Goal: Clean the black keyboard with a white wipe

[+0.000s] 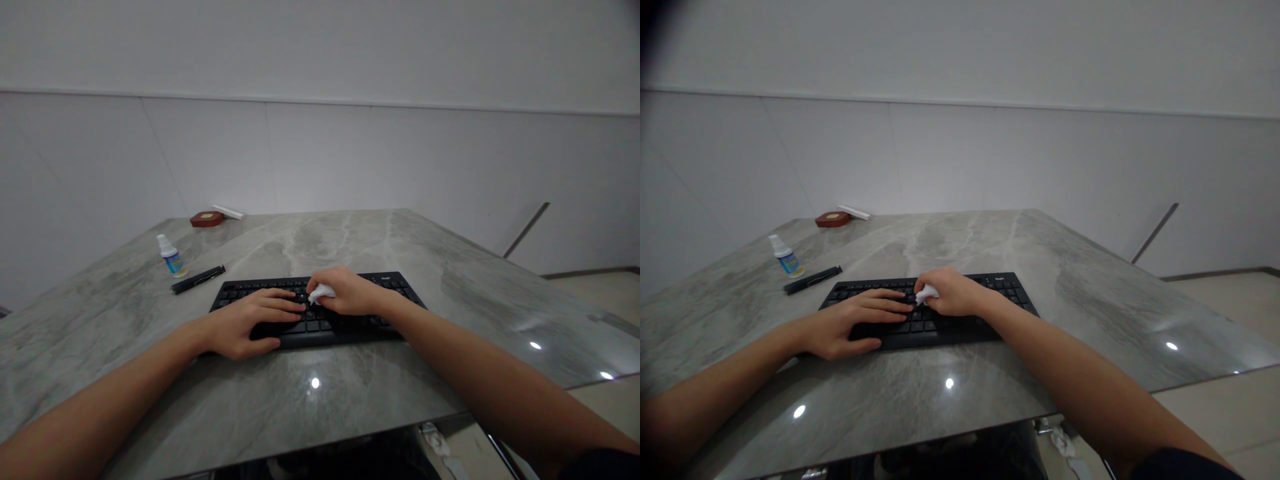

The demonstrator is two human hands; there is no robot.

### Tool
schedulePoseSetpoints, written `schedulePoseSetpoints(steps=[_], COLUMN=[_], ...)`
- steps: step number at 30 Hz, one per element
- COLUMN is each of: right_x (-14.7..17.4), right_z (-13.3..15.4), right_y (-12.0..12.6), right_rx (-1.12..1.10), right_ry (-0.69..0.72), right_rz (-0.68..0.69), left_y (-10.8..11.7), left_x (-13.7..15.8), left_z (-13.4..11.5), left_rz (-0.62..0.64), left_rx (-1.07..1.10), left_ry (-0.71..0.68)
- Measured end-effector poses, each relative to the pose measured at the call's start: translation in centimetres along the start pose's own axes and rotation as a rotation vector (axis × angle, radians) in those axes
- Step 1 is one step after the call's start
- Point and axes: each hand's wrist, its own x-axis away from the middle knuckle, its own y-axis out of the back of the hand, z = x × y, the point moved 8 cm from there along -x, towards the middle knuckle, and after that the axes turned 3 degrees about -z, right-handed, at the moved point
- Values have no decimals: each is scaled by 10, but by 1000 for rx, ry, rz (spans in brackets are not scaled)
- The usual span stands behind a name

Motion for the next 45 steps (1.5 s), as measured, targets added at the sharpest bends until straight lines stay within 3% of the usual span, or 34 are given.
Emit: schedulePoseSetpoints(steps=[12,18,24,35,41,45], right_x=[1,1,2,-1,-4,-4], right_z=[2,1,8,12,4,9], right_y=[-2,0,-4,-15,-12,-12], right_rx=[-31,3,-46,-113,-65,-92], right_ry=[0,-28,17,92,23,58], right_rz=[59,18,85,-8,-82,-42], left_y=[1,1,-1,1,0,1], left_x=[0,1,1,4,2,2], left_z=[-2,-1,1,2,1,2], left_rz=[-8,-15,17,-32,-11,-20], left_rx=[8,2,-6,-14,0,-11], left_ry=[-2,-3,13,0,5,6])
